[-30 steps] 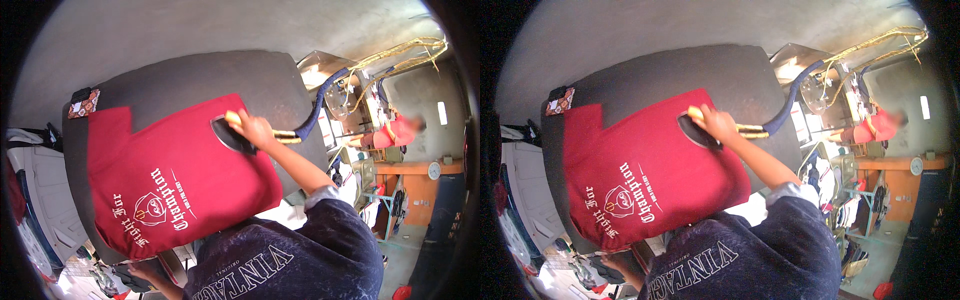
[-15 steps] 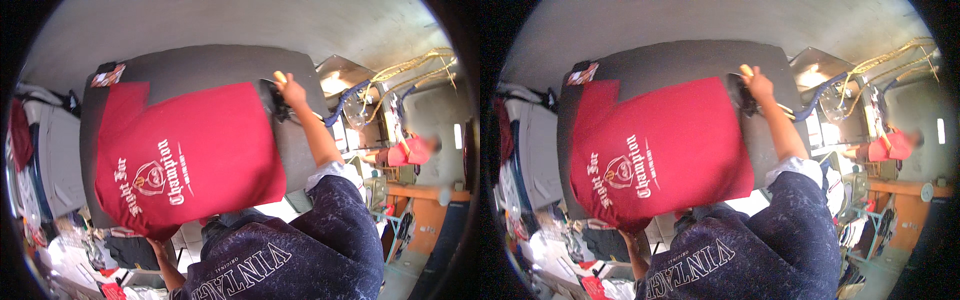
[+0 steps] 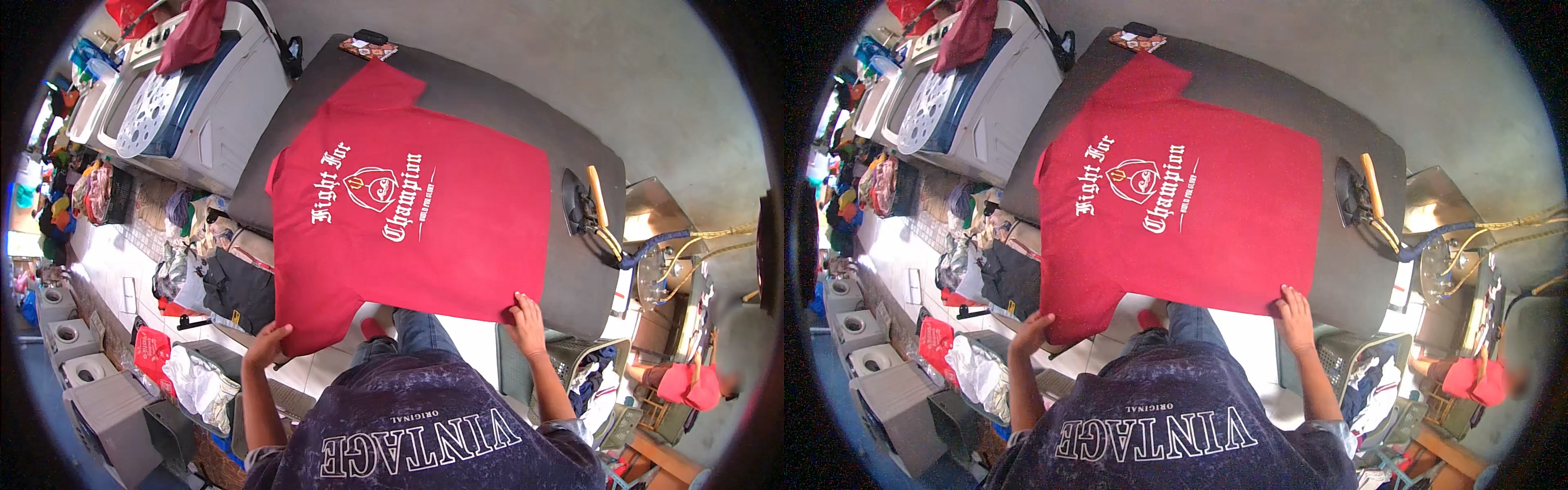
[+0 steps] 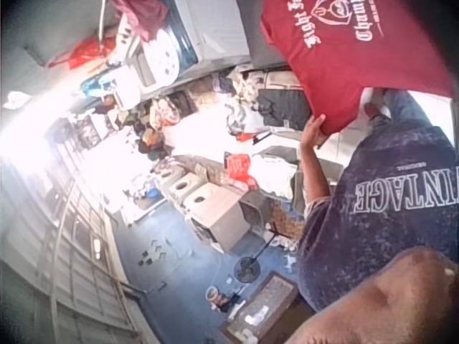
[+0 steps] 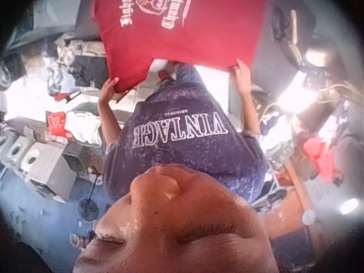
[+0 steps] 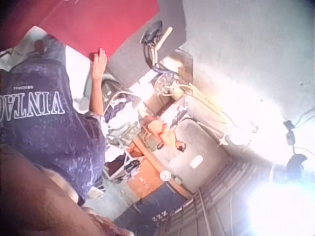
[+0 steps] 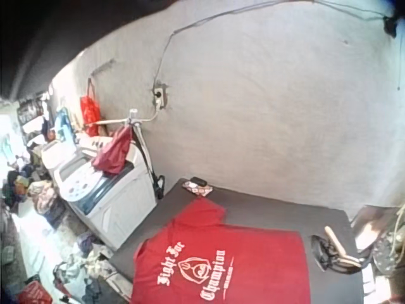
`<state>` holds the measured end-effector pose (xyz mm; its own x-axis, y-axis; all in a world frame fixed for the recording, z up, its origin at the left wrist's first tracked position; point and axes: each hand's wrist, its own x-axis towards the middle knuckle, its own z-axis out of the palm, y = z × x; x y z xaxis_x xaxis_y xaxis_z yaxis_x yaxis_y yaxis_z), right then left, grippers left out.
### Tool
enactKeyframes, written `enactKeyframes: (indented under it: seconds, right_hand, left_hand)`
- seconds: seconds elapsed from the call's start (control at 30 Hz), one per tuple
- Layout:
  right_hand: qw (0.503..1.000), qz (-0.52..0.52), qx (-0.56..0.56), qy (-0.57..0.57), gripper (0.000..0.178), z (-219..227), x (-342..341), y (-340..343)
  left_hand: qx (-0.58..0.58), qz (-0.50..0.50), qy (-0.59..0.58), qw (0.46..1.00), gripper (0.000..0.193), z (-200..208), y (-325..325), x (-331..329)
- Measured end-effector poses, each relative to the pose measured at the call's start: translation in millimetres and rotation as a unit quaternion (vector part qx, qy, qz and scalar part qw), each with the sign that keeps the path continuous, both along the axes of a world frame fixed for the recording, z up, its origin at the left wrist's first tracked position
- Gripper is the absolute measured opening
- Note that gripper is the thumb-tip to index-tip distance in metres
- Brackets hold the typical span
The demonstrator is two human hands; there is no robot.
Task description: The person irons a red t-shirt and a blue button-up shirt on an ironing board. They smooth the fabric, use a steam iron to press the garments, and fold them after ironing.
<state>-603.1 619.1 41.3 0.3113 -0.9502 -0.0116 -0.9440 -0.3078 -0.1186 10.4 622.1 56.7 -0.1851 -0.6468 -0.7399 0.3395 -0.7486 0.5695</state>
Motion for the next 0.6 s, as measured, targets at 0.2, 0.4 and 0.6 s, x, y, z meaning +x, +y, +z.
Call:
enactKeyframes:
  seconds: [0.2,0.4,0.6]
  right_hand:
    - [0.89,-0.166,0.326,-0.274,0.016,53.1,-35.5,-72.8]
    - [0.579,-0.328,0.352,-0.658,0.031,48.6,-93.5,-169.4]
    - [0.658,-0.422,0.346,-0.518,0.035,-19.9,-122.6,-161.2]
  left_hand:
    - [-0.158,-0.034,0.055,0.985,0.04,105.7,-154.1,-33.5]
    - [-0.258,0.019,-0.047,0.965,0.048,116.0,-337.0,-78.7]
    - [-0.128,-0.287,-0.623,0.716,0.046,18.1,-311.2,-24.2]
